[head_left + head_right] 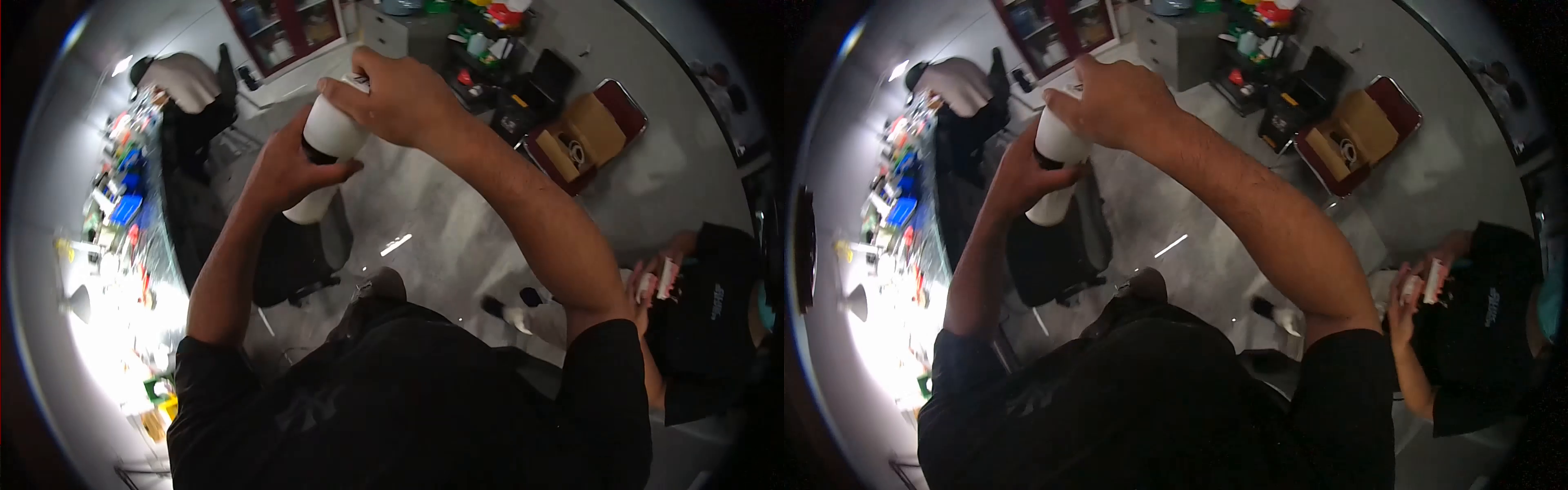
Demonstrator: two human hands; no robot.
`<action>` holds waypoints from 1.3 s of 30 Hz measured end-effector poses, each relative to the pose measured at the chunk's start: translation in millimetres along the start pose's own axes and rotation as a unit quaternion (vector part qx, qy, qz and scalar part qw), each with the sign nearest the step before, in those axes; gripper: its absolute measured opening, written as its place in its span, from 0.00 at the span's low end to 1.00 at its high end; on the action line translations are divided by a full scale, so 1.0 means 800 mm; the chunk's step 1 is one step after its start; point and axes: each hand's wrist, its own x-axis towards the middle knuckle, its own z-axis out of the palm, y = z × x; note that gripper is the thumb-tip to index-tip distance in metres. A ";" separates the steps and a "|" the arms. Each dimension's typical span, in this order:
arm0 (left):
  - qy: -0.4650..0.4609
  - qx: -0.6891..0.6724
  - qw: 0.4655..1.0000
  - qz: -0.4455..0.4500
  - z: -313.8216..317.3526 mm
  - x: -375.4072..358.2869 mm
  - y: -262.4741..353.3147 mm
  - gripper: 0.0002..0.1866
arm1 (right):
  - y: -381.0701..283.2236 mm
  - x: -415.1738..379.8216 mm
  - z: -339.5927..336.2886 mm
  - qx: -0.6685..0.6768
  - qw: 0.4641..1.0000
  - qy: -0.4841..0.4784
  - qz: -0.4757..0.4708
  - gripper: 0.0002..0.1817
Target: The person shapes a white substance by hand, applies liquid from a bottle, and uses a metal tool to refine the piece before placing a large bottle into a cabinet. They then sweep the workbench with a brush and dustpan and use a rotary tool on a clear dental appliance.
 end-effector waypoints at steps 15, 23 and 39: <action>0.038 0.076 0.996 0.017 0.027 0.442 -0.124 0.41 | 0.290 0.347 0.027 -0.019 0.999 -0.043 0.019 0.26; 0.006 -0.008 1.000 -0.027 -0.014 0.612 -0.206 0.41 | 0.385 0.542 0.109 0.029 0.992 -0.002 -0.125 0.19; 0.077 -0.197 0.969 -0.125 -0.245 0.870 -0.457 0.37 | 0.378 1.038 0.300 0.047 0.816 -0.170 -0.550 0.15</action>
